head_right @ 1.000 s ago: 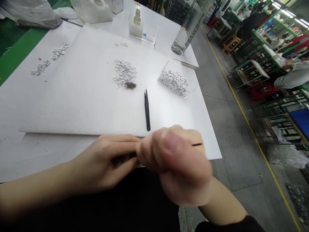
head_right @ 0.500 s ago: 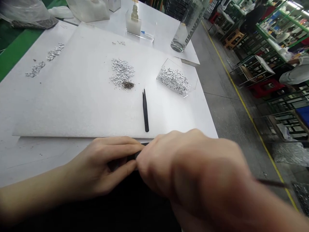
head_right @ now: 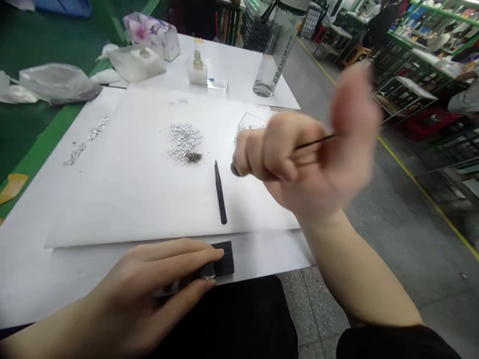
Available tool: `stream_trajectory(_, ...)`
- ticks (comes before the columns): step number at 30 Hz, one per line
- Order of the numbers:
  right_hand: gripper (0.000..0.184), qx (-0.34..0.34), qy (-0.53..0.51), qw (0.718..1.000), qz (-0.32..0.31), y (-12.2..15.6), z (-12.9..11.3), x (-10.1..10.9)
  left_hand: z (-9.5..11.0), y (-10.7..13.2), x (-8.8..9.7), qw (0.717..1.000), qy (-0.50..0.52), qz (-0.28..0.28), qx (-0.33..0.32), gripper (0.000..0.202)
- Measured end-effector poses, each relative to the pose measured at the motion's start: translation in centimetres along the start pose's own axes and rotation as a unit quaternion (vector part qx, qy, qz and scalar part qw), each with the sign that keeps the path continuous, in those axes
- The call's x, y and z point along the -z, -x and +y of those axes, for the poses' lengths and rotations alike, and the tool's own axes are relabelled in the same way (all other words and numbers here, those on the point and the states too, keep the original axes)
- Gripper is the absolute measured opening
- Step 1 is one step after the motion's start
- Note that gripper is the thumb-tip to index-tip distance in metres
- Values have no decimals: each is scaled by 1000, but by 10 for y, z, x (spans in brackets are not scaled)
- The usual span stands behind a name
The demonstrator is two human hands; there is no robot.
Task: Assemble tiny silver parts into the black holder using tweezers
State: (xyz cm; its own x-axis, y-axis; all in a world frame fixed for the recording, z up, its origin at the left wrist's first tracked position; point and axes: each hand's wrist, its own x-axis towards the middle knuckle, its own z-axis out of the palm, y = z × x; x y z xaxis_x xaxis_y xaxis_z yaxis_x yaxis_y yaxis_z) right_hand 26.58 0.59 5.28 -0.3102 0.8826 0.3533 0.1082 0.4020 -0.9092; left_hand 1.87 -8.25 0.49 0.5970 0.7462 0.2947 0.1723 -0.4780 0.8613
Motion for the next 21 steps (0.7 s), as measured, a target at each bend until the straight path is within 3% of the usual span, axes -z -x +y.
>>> stream_trajectory(2,64,56,-83,992,-80,-15,21,1,5,-8,14,1000,-16,4,-5,27)
stream_trajectory(5,55,19,-75,985,-155,-20,49,2,1,-27,36,998,-58,15,23,22)
stream_trajectory(8,49,-9,-78,977,-197,-14,60,4,-14,-44,50,993,-106,-3,49,16)
stream_trajectory(12,45,32,-116,984,-130,-4,48,4,-31,-53,49,994,-96,-2,57,18)
stream_trajectory(14,32,59,-76,990,-104,0,39,-1,-34,-53,46,995,-87,-7,47,20)
stream_trajectory(17,6,138,30,983,-120,5,32,-13,-36,-51,45,996,-64,-36,50,21)
stream_trajectory(21,11,212,105,961,-146,8,41,-24,-36,-49,46,996,-53,-47,57,22)
